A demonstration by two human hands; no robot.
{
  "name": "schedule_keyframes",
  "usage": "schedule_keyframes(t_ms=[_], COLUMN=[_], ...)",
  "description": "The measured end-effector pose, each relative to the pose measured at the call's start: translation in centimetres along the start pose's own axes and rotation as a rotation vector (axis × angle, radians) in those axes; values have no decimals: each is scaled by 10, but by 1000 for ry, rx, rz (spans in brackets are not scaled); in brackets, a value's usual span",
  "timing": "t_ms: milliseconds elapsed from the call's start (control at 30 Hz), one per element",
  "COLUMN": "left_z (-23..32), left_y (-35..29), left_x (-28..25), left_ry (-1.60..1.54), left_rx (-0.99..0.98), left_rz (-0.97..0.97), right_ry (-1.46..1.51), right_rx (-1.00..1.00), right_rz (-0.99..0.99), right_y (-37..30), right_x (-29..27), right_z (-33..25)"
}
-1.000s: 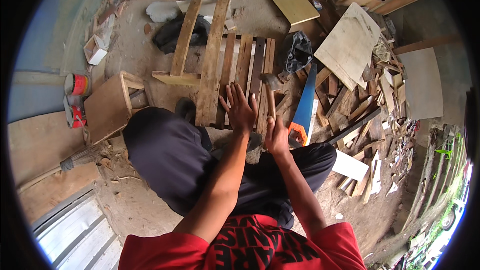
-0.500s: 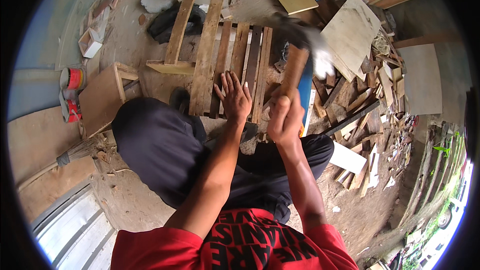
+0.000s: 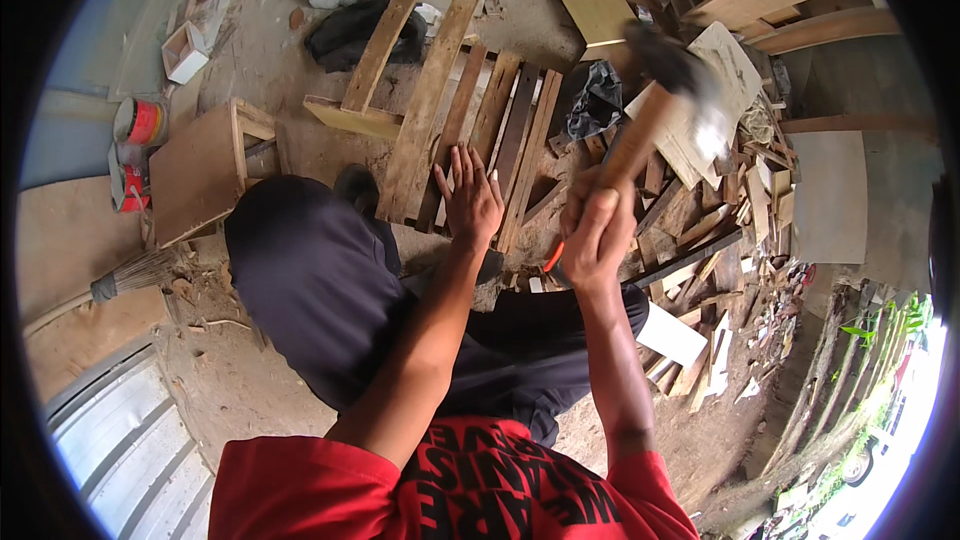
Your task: The person sits on the floor and uses a hammer to drive nails into a wooden pallet structure. They repeatedly position a wooden plank, strike it with the hammer, and adjust the pieces to assemble the frame.
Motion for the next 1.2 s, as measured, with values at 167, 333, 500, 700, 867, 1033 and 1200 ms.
schedule_keyframes(t_ms=[167,333,500,700,867,1033,1200], left_z=[10,6,7,16,4,-4,-22], left_y=[-1,-3,-3,0,15,33,29], left_x=[4,-3,-5,-11,-9,-30,-33], left_ry=[-42,-59,-152,-294,-469,-774,-1269], left_rx=[23,30,107,160,20,-11,-188], left_rz=[5,26,85,191,137,-48,-264], right_ry=[-429,-512,-271,-296,-176,-98,-22], right_rx=[3,350,418,593,578,555,583], right_rz=[-107,-134,51,222,345,442,436], right_y=[-49,-69,-106,-188,-178,-175,-173], right_x=[-9,-17,-42,-57,-72,-78,-67], right_z=[134,135,129,197,216,225,211])
Point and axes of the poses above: each hand's wrist, its own y-axis towards the middle knuckle, its own x-axis out of the palm, z = x × y, the point moved 5 cm from there along y, towards the middle knuckle, and after that the axes turned 2 degrees about y, right-handed, at the moved point
